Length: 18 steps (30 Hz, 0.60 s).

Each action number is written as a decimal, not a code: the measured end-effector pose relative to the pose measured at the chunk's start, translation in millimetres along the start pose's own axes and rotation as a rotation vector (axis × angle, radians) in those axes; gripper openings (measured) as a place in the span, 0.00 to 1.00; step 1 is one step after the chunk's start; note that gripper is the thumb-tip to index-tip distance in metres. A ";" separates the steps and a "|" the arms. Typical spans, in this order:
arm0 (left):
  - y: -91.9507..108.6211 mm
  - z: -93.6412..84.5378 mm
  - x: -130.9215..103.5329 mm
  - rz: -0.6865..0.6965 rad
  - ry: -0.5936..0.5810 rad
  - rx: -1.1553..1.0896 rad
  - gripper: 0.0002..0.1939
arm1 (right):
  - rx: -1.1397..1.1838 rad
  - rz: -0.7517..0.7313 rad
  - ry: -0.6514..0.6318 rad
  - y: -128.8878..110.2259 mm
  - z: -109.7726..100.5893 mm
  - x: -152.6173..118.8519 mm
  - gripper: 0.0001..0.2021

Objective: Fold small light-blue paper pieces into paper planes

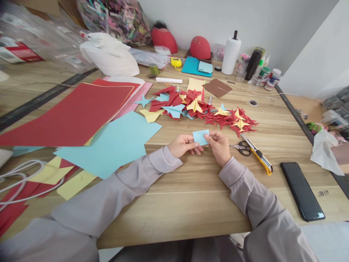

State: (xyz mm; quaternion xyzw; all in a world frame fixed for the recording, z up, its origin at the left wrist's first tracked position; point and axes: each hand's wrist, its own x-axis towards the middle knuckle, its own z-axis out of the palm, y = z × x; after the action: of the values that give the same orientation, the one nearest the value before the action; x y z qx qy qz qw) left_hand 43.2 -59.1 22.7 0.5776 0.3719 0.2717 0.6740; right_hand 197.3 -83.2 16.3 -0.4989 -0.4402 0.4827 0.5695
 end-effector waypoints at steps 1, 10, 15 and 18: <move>0.0 -0.8 -0.1 0.003 -0.012 -0.005 0.10 | 0.002 0.001 0.000 0.1 -0.1 0.2 0.14; -1.3 -3.8 -0.4 0.026 -0.079 -0.026 0.12 | 0.008 -0.007 0.020 1.2 -0.4 0.7 0.14; -1.4 -4.5 -0.7 0.032 -0.093 -0.018 0.14 | 0.001 -0.021 0.043 1.0 -0.4 1.7 0.14; -0.5 -5.1 -1.6 0.028 -0.090 -0.016 0.14 | 0.005 -0.026 0.046 1.0 -0.7 2.0 0.14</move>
State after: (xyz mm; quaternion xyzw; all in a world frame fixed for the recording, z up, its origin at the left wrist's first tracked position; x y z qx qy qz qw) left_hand 38.1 -57.5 22.2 0.5889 0.3308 0.2580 0.6908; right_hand 198.2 -81.3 15.2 -0.5027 -0.4323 0.4649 0.5868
